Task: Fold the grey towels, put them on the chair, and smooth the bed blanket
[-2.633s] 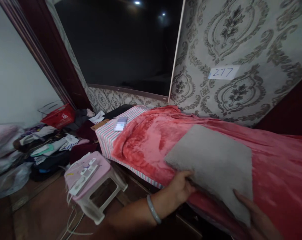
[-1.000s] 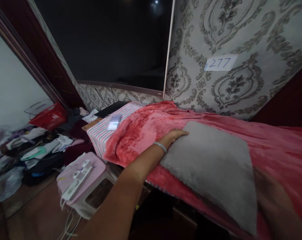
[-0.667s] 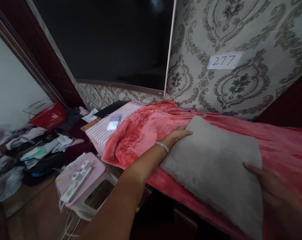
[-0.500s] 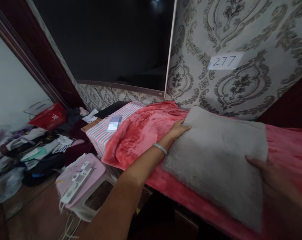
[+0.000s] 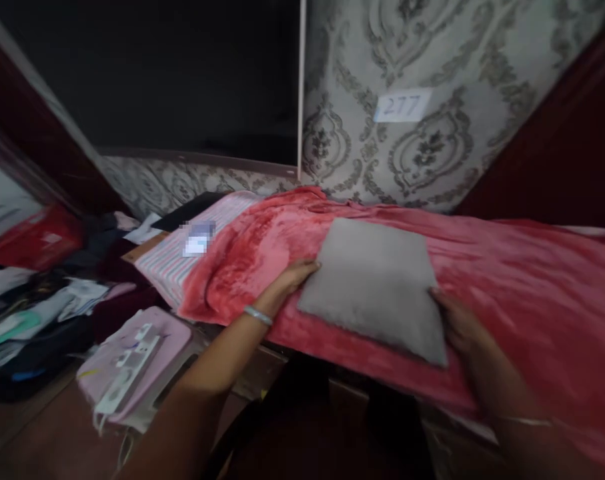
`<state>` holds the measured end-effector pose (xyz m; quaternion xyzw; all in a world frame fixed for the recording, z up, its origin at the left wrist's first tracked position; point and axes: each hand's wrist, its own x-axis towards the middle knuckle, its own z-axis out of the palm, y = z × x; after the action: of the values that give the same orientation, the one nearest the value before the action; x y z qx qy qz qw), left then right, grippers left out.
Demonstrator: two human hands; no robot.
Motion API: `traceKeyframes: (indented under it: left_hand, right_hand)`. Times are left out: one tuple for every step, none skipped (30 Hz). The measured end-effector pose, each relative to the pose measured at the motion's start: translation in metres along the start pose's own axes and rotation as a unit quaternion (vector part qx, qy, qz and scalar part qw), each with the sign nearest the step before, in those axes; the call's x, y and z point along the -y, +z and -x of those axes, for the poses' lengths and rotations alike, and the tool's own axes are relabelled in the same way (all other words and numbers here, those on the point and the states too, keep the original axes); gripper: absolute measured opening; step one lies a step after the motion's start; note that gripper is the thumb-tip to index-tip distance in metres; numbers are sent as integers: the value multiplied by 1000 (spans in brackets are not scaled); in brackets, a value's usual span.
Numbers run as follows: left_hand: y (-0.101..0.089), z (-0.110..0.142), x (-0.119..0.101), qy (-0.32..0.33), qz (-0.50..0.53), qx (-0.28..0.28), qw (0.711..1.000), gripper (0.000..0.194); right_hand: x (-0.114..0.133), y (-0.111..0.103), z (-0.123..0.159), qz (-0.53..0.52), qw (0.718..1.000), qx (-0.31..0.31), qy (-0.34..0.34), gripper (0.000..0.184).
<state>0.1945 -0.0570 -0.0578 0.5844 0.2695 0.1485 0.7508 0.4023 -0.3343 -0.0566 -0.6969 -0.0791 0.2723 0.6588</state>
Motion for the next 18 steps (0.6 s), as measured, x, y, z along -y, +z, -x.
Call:
traceKeyframes:
  left_hand:
    - [0, 8, 2, 5, -8, -4, 1000, 34]
    - [1, 15, 3, 8, -15, 5, 1000, 39]
    - [2, 21, 3, 14, -18, 12, 1000, 45]
    - [3, 25, 4, 24, -25, 8, 999, 49]
    - [6, 29, 5, 36, -34, 1, 999, 52]
    - [9, 31, 6, 52, -45, -14, 998, 53]
    - [12, 33, 7, 71, -60, -34, 995, 52]
    - [16, 34, 8, 90, -77, -58, 991, 50]
    - [19, 34, 10, 107, -95, -81, 986, 46]
    - [22, 34, 12, 122, -114, -102, 981, 41]
    - [24, 34, 14, 137, -133, -122, 974, 36]
    - [25, 33, 16, 149, -152, -139, 967, 31]
    - [25, 33, 17, 159, -172, -153, 960, 28]
    - [25, 33, 18, 166, -190, -165, 953, 26]
    - [24, 33, 18, 169, -207, -174, 948, 24]
    - [23, 33, 18, 167, -218, -180, 945, 25]
    - [22, 33, 18, 159, -222, -178, 946, 27]
    - [21, 33, 17, 146, -216, -169, 951, 30]
  right_hand:
    - [-4, -1, 6, -5, 1000, -7, 9, 19]
    - [-8, -2, 12, -11, 1000, -10, 14, 22]
    - [-11, -2, 17, -16, 1000, -9, 15, 24]
    - [-15, -2, 21, -15, 1000, -12, -2, 26]
    - [-17, -2, 24, -9, 1000, -15, -22, 28]
    - [-20, -1, 26, -1, 999, -20, -40, 30]
    - [-21, 0, 27, 7, 998, -25, -56, 32]
    - [-23, 1, 27, 13, 997, -29, -71, 34]
    - [-24, 2, 26, 20, 996, -32, -85, 36]
    - [-25, 2, 24, 26, 994, -34, -100, 38]
    - [-26, 3, 22, 32, 992, -37, -115, 40]
    - [-27, 3, 20, 38, 990, -41, -130, 42]
    - [-29, 2, 19, 44, 988, -45, -142, 43]
    - [-30, 1, 18, 49, 986, -47, -150, 44]
    - [-32, -1, 17, 51, 986, -48, -153, 45]
    - [-34, -3, 17, 52, 985, -50, -154, 46]
    - [-35, -5, 17, 52, 985, -52, -154, 46]
    - [-37, -8, 18, 53, 985, -57, -154, 47]
